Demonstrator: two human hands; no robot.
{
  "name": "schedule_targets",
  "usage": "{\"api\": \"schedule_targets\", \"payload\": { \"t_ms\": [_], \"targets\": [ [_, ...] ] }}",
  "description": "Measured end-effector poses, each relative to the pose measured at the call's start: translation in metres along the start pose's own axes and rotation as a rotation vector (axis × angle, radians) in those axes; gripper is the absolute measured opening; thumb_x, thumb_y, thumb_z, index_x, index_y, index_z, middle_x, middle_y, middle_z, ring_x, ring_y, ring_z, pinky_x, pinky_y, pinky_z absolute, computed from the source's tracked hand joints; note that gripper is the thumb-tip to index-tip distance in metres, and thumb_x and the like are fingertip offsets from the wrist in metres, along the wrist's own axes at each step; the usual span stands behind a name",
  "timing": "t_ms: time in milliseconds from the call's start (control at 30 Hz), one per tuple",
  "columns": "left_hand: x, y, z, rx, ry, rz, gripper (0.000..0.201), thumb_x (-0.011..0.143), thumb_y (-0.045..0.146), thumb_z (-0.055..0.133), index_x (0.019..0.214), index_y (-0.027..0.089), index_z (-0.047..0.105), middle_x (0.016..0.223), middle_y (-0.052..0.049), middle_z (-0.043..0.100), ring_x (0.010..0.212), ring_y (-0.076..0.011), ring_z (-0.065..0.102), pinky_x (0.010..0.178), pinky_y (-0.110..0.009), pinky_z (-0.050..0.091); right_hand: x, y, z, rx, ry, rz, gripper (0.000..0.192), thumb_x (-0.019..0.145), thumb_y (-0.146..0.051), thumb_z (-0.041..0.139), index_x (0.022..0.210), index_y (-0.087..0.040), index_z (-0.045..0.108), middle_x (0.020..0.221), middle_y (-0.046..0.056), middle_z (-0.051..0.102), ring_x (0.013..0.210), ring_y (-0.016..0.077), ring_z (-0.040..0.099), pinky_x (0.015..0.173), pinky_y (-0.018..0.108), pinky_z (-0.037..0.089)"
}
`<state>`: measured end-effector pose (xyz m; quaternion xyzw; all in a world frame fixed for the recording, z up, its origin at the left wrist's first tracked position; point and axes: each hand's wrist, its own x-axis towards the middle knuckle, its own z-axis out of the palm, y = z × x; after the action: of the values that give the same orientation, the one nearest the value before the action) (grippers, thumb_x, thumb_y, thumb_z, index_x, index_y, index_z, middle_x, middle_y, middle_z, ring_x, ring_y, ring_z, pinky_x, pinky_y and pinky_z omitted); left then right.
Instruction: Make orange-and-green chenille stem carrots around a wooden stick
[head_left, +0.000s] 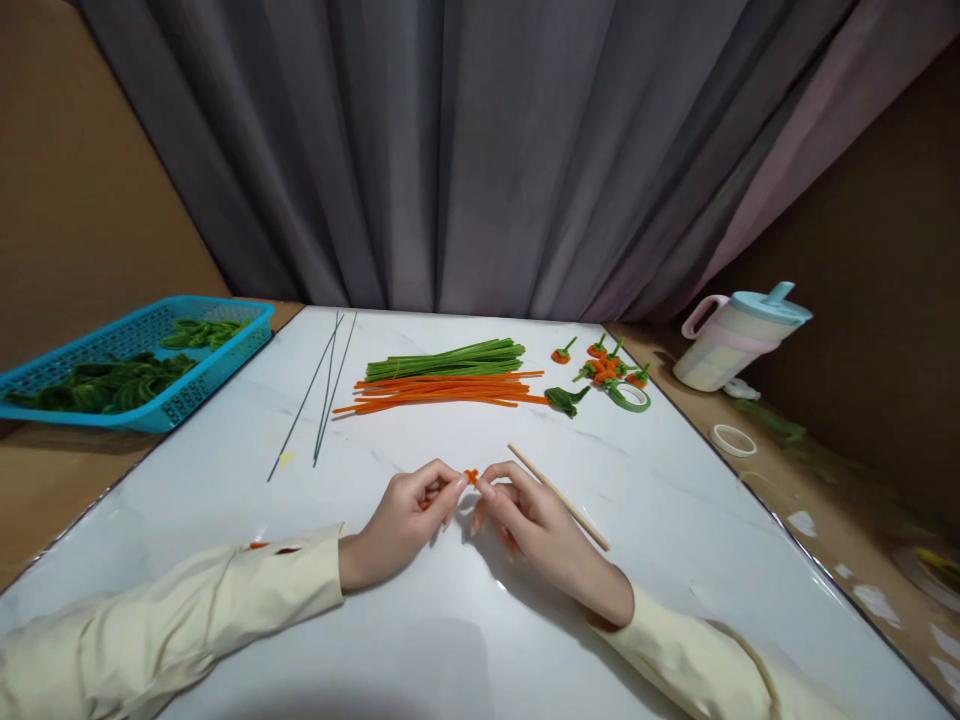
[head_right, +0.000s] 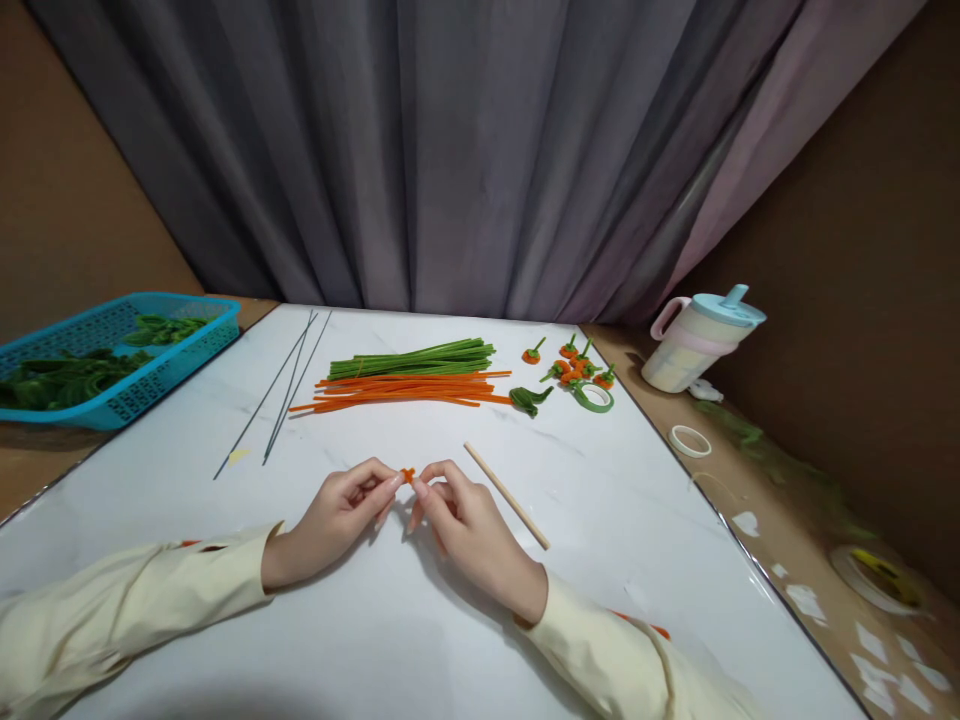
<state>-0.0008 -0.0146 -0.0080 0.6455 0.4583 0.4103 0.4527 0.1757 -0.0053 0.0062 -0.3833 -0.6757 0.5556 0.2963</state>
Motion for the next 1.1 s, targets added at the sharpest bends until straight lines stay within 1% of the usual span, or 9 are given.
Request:
{"api": "schedule_targets", "payload": {
  "t_ms": [167, 300, 433, 567, 700, 867, 933, 1033, 1100],
  "targets": [
    [-0.0007, 0.0007, 0.0004, -0.005, 0.000, 0.005, 0.026, 0.089, 0.038, 0.045, 0.076, 0.016, 0.050, 0.050, 0.007, 0.043, 0.043, -0.0066, 0.039, 0.045, -0.019, 0.032, 0.0006, -0.0016, -0.0025, -0.079, 0.051, -0.004, 0.027, 0.093, -0.043, 0.043, 0.093, -0.017, 0.049, 0.065, -0.001, 0.059, 0.049, 0.0086, 0.042, 0.049, 0.022, 0.035],
    [-0.0008, 0.0007, -0.0003, 0.010, -0.011, 0.022, 0.026, 0.089, 0.038, 0.045, 0.077, 0.016, 0.052, 0.051, 0.006, 0.043, 0.044, -0.0068, 0.039, 0.045, -0.019, 0.032, 0.0004, -0.0030, -0.0031, -0.092, 0.013, -0.019, 0.031, 0.094, -0.043, 0.041, 0.098, -0.017, 0.058, 0.065, 0.000, 0.060, 0.046, 0.0089, 0.042, 0.047, 0.022, 0.034],
    [-0.0009, -0.0004, -0.0005, 0.029, -0.019, 0.044, 0.026, 0.090, 0.036, 0.044, 0.076, 0.016, 0.052, 0.051, 0.006, 0.044, 0.044, -0.0068, 0.039, 0.045, -0.019, 0.033, 0.0002, -0.0047, -0.0036, -0.122, -0.023, -0.053, 0.039, 0.095, -0.044, 0.038, 0.086, -0.018, 0.065, 0.059, -0.001, 0.056, 0.044, 0.0078, 0.039, 0.046, 0.022, 0.032],
    [-0.0014, -0.0006, -0.0003, 0.043, -0.016, 0.062, 0.025, 0.090, 0.035, 0.043, 0.078, 0.016, 0.052, 0.052, 0.006, 0.045, 0.044, -0.0068, 0.039, 0.045, -0.019, 0.033, 0.0009, -0.0038, -0.0045, -0.071, -0.028, -0.032, 0.040, 0.093, -0.047, 0.041, 0.088, -0.017, 0.067, 0.059, -0.001, 0.055, 0.042, 0.0070, 0.037, 0.045, 0.021, 0.032],
    [-0.0019, -0.0007, -0.0004, 0.047, -0.020, 0.084, 0.026, 0.090, 0.036, 0.042, 0.078, 0.016, 0.051, 0.051, 0.006, 0.044, 0.043, -0.0066, 0.039, 0.044, -0.019, 0.032, 0.0016, -0.0018, -0.0048, -0.080, -0.040, -0.017, 0.045, 0.093, -0.049, 0.041, 0.083, -0.016, 0.069, 0.057, 0.000, 0.055, 0.043, 0.0070, 0.038, 0.047, 0.022, 0.034],
    [-0.0022, -0.0010, -0.0003, 0.066, -0.014, 0.095, 0.025, 0.090, 0.036, 0.042, 0.077, 0.016, 0.051, 0.051, 0.006, 0.044, 0.043, -0.0065, 0.038, 0.044, -0.018, 0.032, 0.0007, -0.0028, -0.0035, -0.076, -0.020, -0.037, 0.040, 0.093, -0.046, 0.042, 0.099, -0.018, 0.069, 0.056, -0.002, 0.056, 0.041, 0.0070, 0.036, 0.049, 0.022, 0.037],
    [-0.0022, -0.0011, -0.0003, 0.077, -0.018, 0.099, 0.025, 0.091, 0.036, 0.041, 0.078, 0.016, 0.051, 0.051, 0.006, 0.044, 0.043, -0.0065, 0.038, 0.044, -0.018, 0.032, 0.0002, -0.0044, -0.0030, -0.076, -0.012, -0.045, 0.039, 0.093, -0.045, 0.041, 0.095, -0.018, 0.069, 0.053, -0.003, 0.054, 0.040, 0.0070, 0.035, 0.051, 0.023, 0.038],
    [-0.0024, -0.0011, -0.0005, 0.083, -0.024, 0.107, 0.025, 0.091, 0.036, 0.040, 0.079, 0.016, 0.051, 0.052, 0.006, 0.045, 0.043, -0.0065, 0.039, 0.045, -0.019, 0.033, 0.0001, -0.0059, -0.0027, -0.089, -0.011, -0.039, 0.043, 0.094, -0.045, 0.040, 0.080, -0.017, 0.070, 0.051, -0.002, 0.052, 0.040, 0.0074, 0.036, 0.053, 0.024, 0.039],
    [-0.0024, -0.0012, -0.0007, 0.086, -0.025, 0.120, 0.025, 0.092, 0.035, 0.040, 0.079, 0.016, 0.051, 0.053, 0.006, 0.045, 0.044, -0.0065, 0.040, 0.046, -0.019, 0.033, 0.0003, -0.0056, -0.0027, -0.075, -0.022, -0.026, 0.043, 0.093, -0.046, 0.040, 0.080, -0.017, 0.070, 0.053, -0.002, 0.054, 0.041, 0.0074, 0.036, 0.053, 0.024, 0.039]
  ]
}}
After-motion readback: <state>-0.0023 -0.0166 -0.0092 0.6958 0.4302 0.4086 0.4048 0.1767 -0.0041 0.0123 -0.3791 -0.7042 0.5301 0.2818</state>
